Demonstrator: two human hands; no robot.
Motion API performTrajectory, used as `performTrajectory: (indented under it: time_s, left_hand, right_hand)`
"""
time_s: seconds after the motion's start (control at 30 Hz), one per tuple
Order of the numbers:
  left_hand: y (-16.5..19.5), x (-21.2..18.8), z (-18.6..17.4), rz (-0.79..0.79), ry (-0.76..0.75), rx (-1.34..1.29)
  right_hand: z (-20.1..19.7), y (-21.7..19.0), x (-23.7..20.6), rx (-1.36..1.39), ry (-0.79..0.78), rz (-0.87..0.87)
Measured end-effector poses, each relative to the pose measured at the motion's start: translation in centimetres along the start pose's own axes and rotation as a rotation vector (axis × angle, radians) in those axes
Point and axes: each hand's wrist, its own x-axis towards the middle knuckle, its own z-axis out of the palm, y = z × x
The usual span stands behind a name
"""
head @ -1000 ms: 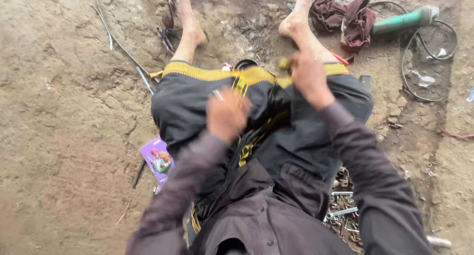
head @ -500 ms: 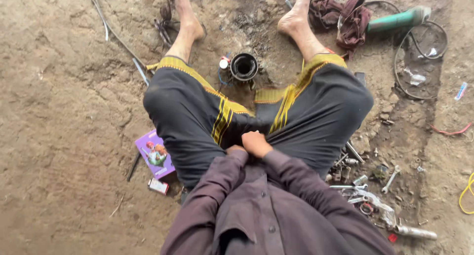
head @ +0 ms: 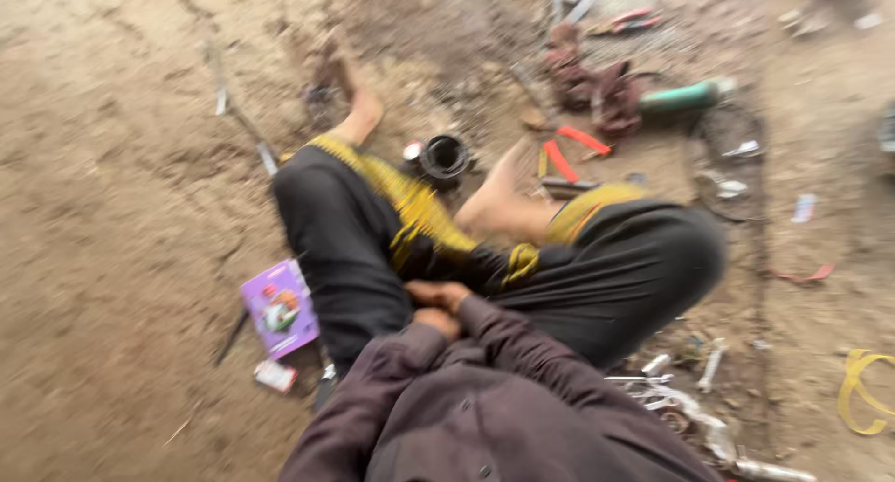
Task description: The person sits on the ground and writes in a notebook with a pen, then picks up a cylindrical motor component and uses a screwdriver to work on parts inside it, holding the component between their legs.
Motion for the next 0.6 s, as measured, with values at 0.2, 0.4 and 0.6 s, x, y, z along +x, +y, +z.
performTrajectory:
  time_s: [0.2,0.4,0.6]
  left_hand:
    - [0.4,-0.8,0.4,0.015,-0.027,0.023]
    - [-0.1,-1.2,-0.8,0.05,-0.069,0.011]
    - [-1.7,0.9,-1.2,0.104,-0.084,-0.004]
  right_hand:
    - [0.1,-2.0,-1.0,0.035,0.099,-0.077]
    - [-1.0,-3.2,-10.5,-0.085,0.16,0.02]
    - [0.7,4.3,-6.5,-0.114,0.623,-0.031]
